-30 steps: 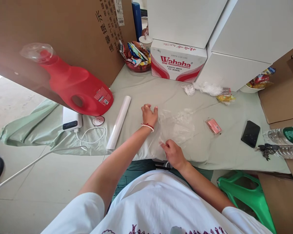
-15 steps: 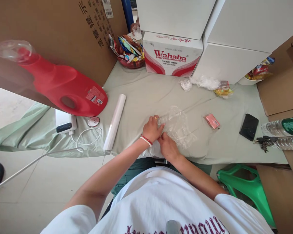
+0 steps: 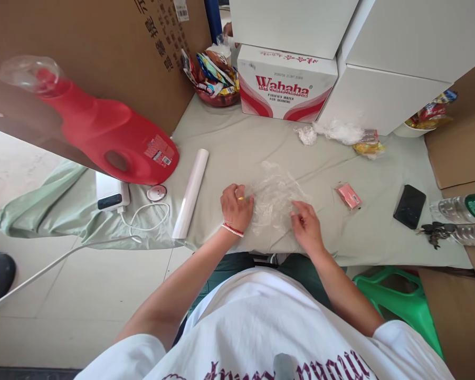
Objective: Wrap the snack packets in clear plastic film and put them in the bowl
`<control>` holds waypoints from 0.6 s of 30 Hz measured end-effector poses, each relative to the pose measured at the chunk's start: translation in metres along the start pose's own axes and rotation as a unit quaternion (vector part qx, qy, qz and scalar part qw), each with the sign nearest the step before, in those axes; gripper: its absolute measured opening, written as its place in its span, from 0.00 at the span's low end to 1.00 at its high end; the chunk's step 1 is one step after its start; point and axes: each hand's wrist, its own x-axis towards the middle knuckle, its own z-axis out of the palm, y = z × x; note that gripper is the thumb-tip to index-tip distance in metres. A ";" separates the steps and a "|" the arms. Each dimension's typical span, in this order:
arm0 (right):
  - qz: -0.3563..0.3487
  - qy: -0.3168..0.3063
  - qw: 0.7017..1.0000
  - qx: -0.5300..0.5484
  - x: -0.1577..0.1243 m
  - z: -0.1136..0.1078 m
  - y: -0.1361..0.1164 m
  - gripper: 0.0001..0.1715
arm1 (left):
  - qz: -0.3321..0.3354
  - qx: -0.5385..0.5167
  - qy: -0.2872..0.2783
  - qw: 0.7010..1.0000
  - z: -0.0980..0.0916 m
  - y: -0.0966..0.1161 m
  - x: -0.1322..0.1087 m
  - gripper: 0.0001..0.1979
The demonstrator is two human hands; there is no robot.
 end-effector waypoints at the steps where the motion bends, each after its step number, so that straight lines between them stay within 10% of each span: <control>1: 0.017 0.013 1.000 -0.005 0.007 -0.004 0.008 0.25 | 0.037 -0.006 -0.004 0.999 0.000 -0.002 -0.002 0.17; 7: -0.039 -0.020 0.990 -0.137 0.008 -0.013 0.024 0.25 | 0.256 0.001 -0.184 0.949 -0.006 -0.007 -0.006 0.19; 18: -0.030 -0.018 0.982 -0.187 -0.052 -0.047 0.034 0.17 | 0.153 0.111 -0.187 0.964 -0.015 -0.011 -0.033 0.35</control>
